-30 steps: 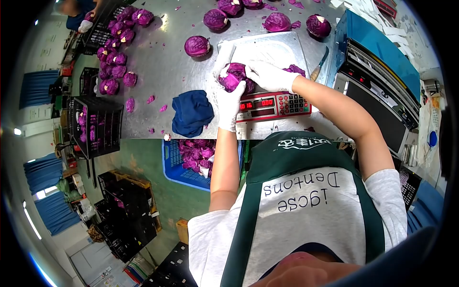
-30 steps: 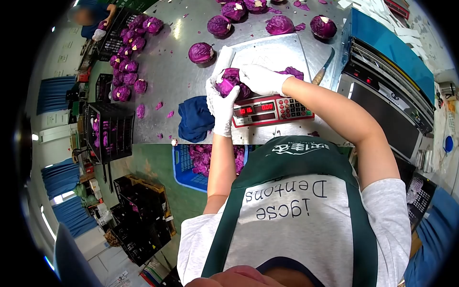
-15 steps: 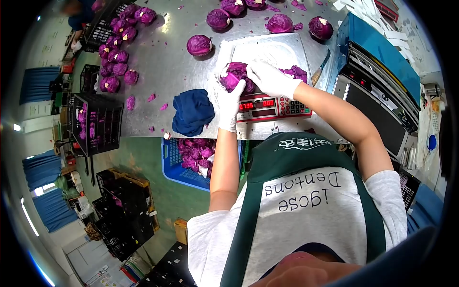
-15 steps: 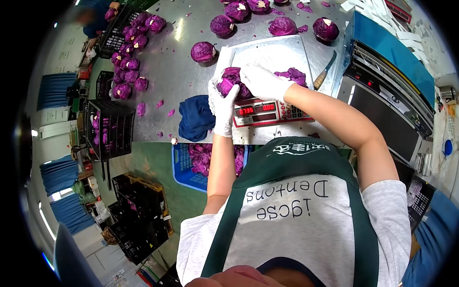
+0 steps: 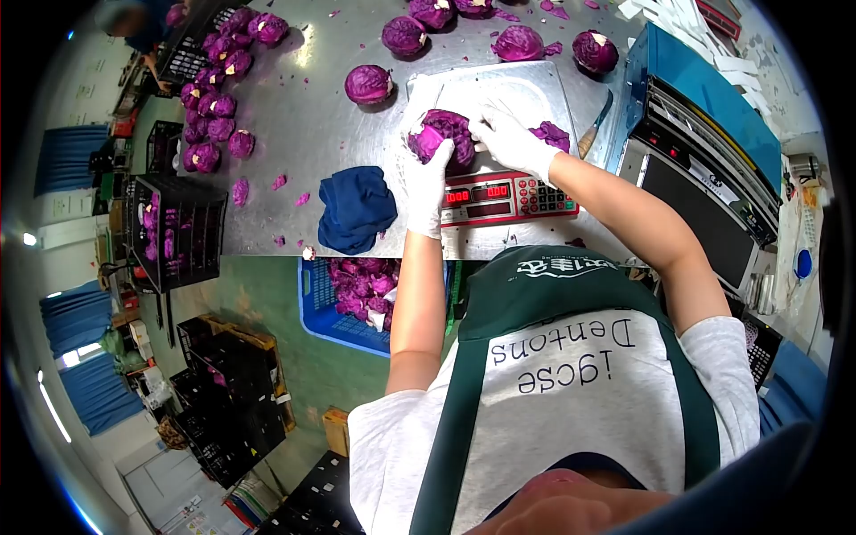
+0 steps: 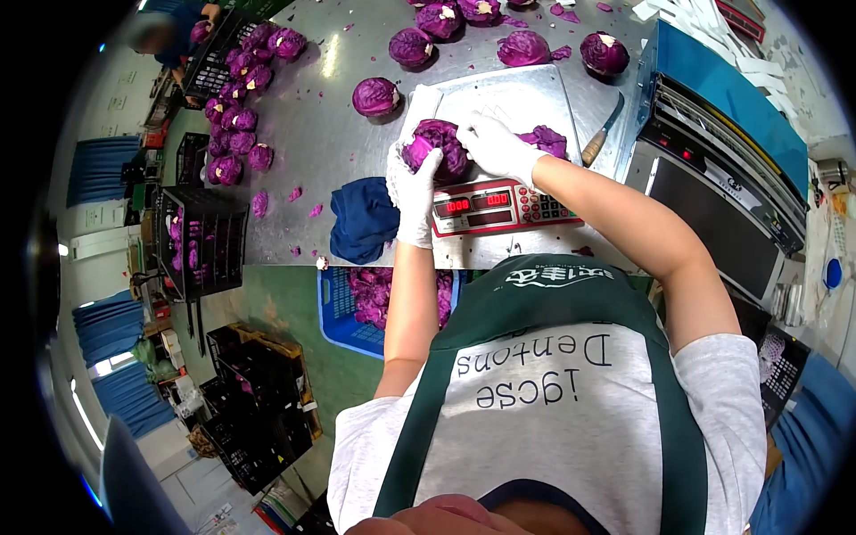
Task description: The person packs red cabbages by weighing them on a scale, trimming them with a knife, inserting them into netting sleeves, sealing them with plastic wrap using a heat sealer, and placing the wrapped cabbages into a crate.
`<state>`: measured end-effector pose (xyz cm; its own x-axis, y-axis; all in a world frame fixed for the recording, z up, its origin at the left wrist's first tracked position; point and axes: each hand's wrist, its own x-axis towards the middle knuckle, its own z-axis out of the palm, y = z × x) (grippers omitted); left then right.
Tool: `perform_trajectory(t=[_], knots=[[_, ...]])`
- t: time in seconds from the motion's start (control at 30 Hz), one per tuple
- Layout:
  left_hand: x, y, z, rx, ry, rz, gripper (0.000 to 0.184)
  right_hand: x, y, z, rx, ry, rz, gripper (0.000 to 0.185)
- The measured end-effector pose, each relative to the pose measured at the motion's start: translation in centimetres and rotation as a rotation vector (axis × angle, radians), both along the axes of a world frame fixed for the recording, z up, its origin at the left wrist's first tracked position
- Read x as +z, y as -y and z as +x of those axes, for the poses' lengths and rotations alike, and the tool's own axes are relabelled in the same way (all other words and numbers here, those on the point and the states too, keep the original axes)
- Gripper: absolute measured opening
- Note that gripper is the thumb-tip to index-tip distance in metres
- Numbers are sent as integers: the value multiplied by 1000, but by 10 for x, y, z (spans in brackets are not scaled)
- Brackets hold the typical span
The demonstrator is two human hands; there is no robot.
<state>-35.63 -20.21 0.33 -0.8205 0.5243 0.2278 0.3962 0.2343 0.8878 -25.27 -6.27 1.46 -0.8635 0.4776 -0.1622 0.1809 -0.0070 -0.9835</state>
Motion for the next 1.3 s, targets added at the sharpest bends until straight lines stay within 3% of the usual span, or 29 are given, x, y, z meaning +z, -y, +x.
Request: perform_trajectory(t=[0.13, 0.23, 0.33, 0.43, 0.53, 0.63, 0.83, 0.93, 1.1, 1.13, 1.3], knots=[[6, -5, 1, 0, 7, 7, 51, 12, -2, -4, -72, 66, -229, 14], [8, -8, 0, -37, 45, 43, 52, 19, -7, -2, 65, 144, 92, 15], [8, -7, -2, -41, 63, 39, 53, 2, -14, -6, 27, -90, 991, 17], [4, -6, -4, -10, 52, -3, 53, -1, -20, -12, 26, -378, 1245, 17], [4, -3, -8, -16, 62, -32, 53, 8, -25, -6, 211, -321, 1133, 16], [11, -2, -7, -54, 68, -24, 52, 34, -33, -2, 433, -102, 846, 18], [18, -5, -7, -194, 51, 46, 48, 32, -46, -6, 470, -120, 985, 24], [7, -3, -14, -238, 149, 63, 50, 34, -52, -9, 524, 14, 868, 25], [-11, -3, -29, -244, 211, 43, 48, 27, -58, -7, 509, -42, 773, 21], [-6, -4, -25, -259, 336, 131, 46, 26, -60, -7, 500, -61, 756, 18], [-13, -7, -36, -266, 304, 97, 42, 26, -68, -11, 565, 21, 627, 27]])
